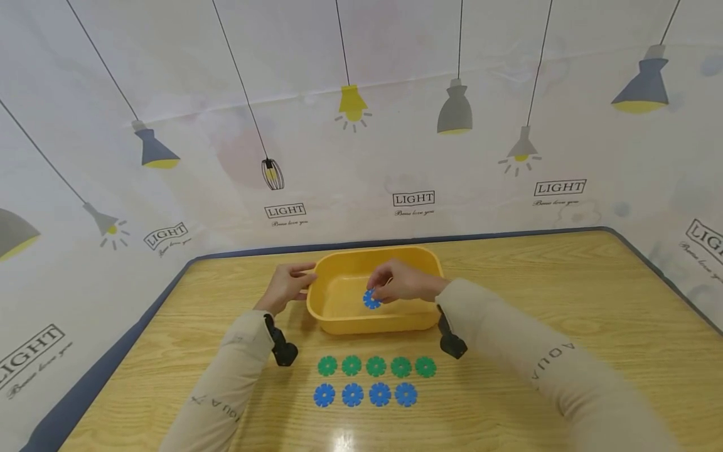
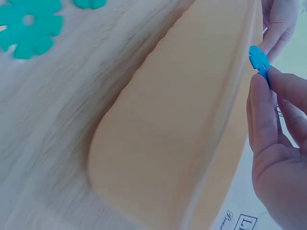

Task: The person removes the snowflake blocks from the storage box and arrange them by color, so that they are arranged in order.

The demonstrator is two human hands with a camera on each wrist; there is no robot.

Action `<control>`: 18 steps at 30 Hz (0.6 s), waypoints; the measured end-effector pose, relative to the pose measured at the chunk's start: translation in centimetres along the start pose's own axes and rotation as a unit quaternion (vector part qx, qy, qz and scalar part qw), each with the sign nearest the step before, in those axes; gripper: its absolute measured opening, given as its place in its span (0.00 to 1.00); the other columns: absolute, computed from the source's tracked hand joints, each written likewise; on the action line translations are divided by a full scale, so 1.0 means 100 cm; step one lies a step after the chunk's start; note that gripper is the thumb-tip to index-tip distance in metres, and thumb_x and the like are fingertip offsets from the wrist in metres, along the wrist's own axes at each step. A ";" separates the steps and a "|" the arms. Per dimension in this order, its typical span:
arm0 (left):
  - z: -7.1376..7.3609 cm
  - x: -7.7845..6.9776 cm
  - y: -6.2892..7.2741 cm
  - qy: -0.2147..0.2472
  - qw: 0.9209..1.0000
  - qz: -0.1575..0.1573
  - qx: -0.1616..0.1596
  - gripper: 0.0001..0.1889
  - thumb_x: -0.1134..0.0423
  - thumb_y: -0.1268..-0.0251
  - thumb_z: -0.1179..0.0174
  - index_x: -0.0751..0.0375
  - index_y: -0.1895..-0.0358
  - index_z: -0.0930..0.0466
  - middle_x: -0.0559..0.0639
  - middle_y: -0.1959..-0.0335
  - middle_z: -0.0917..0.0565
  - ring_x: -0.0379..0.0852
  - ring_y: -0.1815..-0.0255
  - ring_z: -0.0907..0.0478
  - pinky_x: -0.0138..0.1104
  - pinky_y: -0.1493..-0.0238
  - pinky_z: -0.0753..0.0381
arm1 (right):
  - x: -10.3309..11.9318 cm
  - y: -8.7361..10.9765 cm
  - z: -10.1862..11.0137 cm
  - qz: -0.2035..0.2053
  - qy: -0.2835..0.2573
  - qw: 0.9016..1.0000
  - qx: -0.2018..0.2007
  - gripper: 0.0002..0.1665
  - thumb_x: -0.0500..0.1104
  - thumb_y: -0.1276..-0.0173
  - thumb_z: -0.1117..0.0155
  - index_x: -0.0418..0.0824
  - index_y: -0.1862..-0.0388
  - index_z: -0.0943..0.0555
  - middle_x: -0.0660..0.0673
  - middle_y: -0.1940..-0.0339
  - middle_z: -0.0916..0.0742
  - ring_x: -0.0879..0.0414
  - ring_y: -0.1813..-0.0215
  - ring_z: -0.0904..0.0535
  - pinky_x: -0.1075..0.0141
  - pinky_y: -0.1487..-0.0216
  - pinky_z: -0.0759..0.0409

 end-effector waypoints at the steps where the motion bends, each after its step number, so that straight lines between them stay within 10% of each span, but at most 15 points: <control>1: 0.000 0.000 0.000 0.000 1.000 -0.001 0.000 0.19 0.69 0.42 0.44 0.65 0.45 0.28 0.64 0.59 0.23 0.51 0.65 0.20 0.35 0.70 0.18 | 0.000 0.004 0.002 0.007 -0.002 1.000 0.000 0.09 0.31 0.40 0.44 0.27 0.61 0.24 0.43 0.70 0.21 0.55 0.67 0.22 0.60 0.59 0.19; 18: -0.001 0.001 -0.001 0.000 1.000 0.007 -0.002 0.19 0.69 0.42 0.44 0.64 0.45 0.27 0.63 0.58 0.24 0.51 0.65 0.20 0.34 0.70 0.18 | 0.003 0.069 -0.010 0.089 0.013 0.996 0.026 0.08 0.34 0.39 0.42 0.31 0.63 0.22 0.42 0.71 0.19 0.55 0.71 0.24 0.67 0.69 0.20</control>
Point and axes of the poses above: each hand's wrist, its own y-axis away from the middle knuckle, its own z-axis out of the back of the hand, x = y × z, the point moved 5 cm from there along -y, towards the middle knuckle
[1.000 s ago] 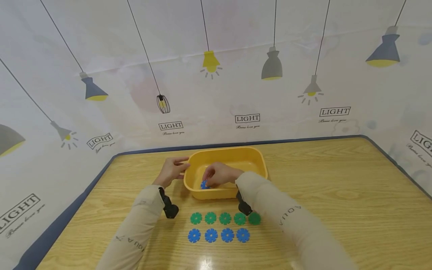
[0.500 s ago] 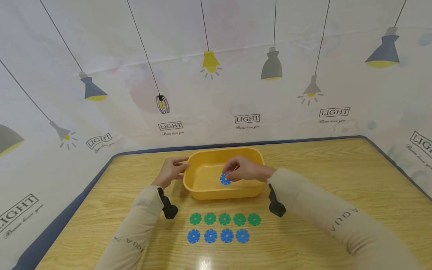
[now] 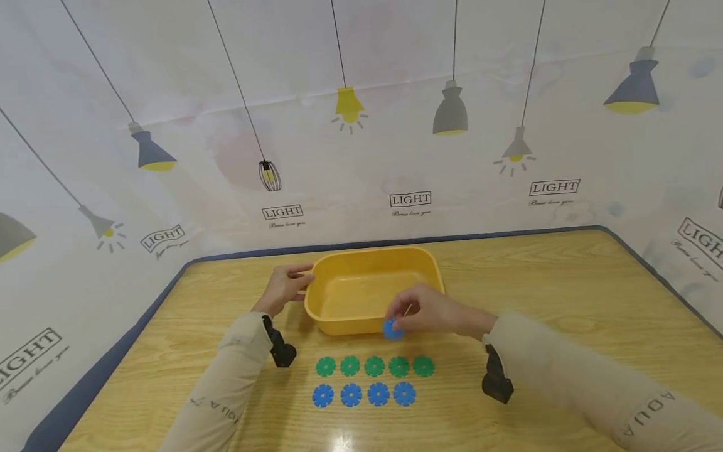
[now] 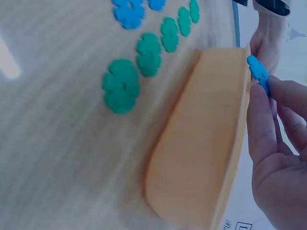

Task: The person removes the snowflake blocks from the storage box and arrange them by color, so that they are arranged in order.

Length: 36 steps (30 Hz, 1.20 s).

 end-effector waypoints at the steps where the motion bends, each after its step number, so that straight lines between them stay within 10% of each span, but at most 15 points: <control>1: 0.000 0.000 0.000 0.001 1.000 0.001 -0.001 0.19 0.68 0.42 0.44 0.63 0.45 0.27 0.63 0.58 0.23 0.51 0.65 0.20 0.34 0.70 0.18 | -0.001 0.004 -0.003 0.005 0.000 1.000 0.003 0.08 0.35 0.39 0.42 0.31 0.63 0.22 0.42 0.71 0.19 0.57 0.71 0.24 0.67 0.70 0.20; 16: 0.001 0.001 -0.001 0.002 1.000 0.010 0.003 0.19 0.68 0.41 0.44 0.63 0.45 0.27 0.63 0.57 0.25 0.57 0.59 0.22 0.34 0.69 0.18 | -0.046 0.052 -0.025 -0.065 -0.038 0.997 -0.009 0.08 0.36 0.42 0.39 0.31 0.65 0.22 0.44 0.72 0.20 0.62 0.72 0.26 0.70 0.73 0.21; 36: 0.001 0.001 -0.002 0.001 1.000 0.010 0.001 0.19 0.69 0.42 0.44 0.63 0.45 0.27 0.63 0.59 0.24 0.57 0.58 0.22 0.36 0.66 0.18 | -0.053 0.066 -0.035 -0.055 0.016 0.998 -0.040 0.07 0.38 0.47 0.34 0.36 0.70 0.20 0.51 0.73 0.19 0.64 0.71 0.25 0.71 0.70 0.22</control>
Point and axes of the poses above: each hand's wrist, its own y-axis away from the middle knuckle, its own z-axis out of the back of the hand, x = y × z, the point moved 5 cm from there along -y, towards the middle knuckle
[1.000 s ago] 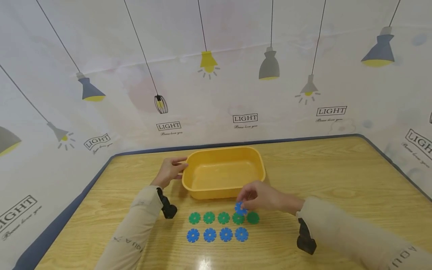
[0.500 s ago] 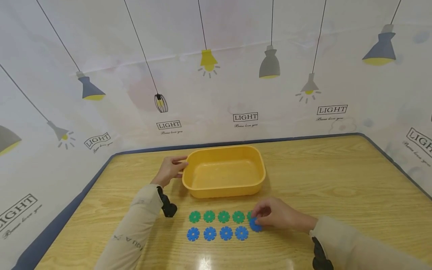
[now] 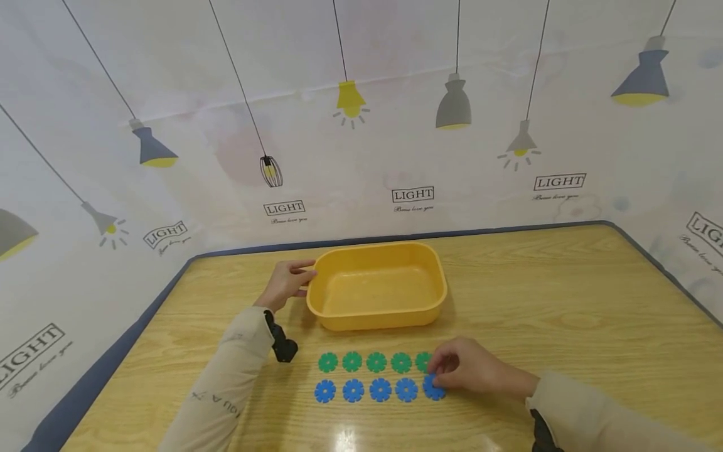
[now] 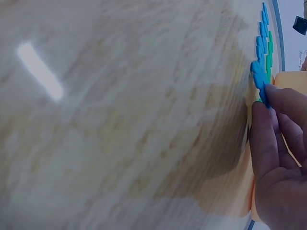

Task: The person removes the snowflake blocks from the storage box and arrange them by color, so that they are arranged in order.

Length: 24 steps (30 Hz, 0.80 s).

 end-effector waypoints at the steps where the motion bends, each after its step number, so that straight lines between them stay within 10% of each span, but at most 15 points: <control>1: 0.000 0.000 0.000 0.001 1.000 0.000 0.000 0.19 0.69 0.42 0.43 0.63 0.45 0.27 0.63 0.59 0.24 0.57 0.59 0.22 0.37 0.65 0.18 | 0.000 0.000 -0.001 0.002 0.001 1.000 0.000 0.07 0.38 0.47 0.34 0.36 0.70 0.20 0.51 0.73 0.19 0.64 0.71 0.25 0.71 0.70 0.22; 15: -0.001 0.002 -0.002 -0.002 1.000 -0.003 -0.001 0.19 0.69 0.42 0.43 0.63 0.45 0.27 0.63 0.59 0.24 0.56 0.60 0.21 0.34 0.69 0.18 | -0.004 0.001 -0.002 0.024 0.010 1.000 0.003 0.07 0.39 0.46 0.34 0.37 0.70 0.20 0.51 0.73 0.19 0.64 0.71 0.25 0.70 0.71 0.22; 24: 0.002 0.005 -0.002 0.009 1.000 -0.003 0.009 0.20 0.67 0.41 0.44 0.63 0.44 0.29 0.64 0.56 0.25 0.56 0.60 0.22 0.35 0.68 0.18 | -0.002 0.000 0.011 -0.030 -0.009 0.999 -0.013 0.09 0.41 0.42 0.38 0.35 0.65 0.22 0.48 0.70 0.19 0.62 0.69 0.26 0.69 0.70 0.22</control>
Point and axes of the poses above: each hand's wrist, its own y-axis away from the middle knuckle, its own z-axis out of the back of the hand, x = y × z, the point moved 5 cm from there along -y, towards the middle knuckle
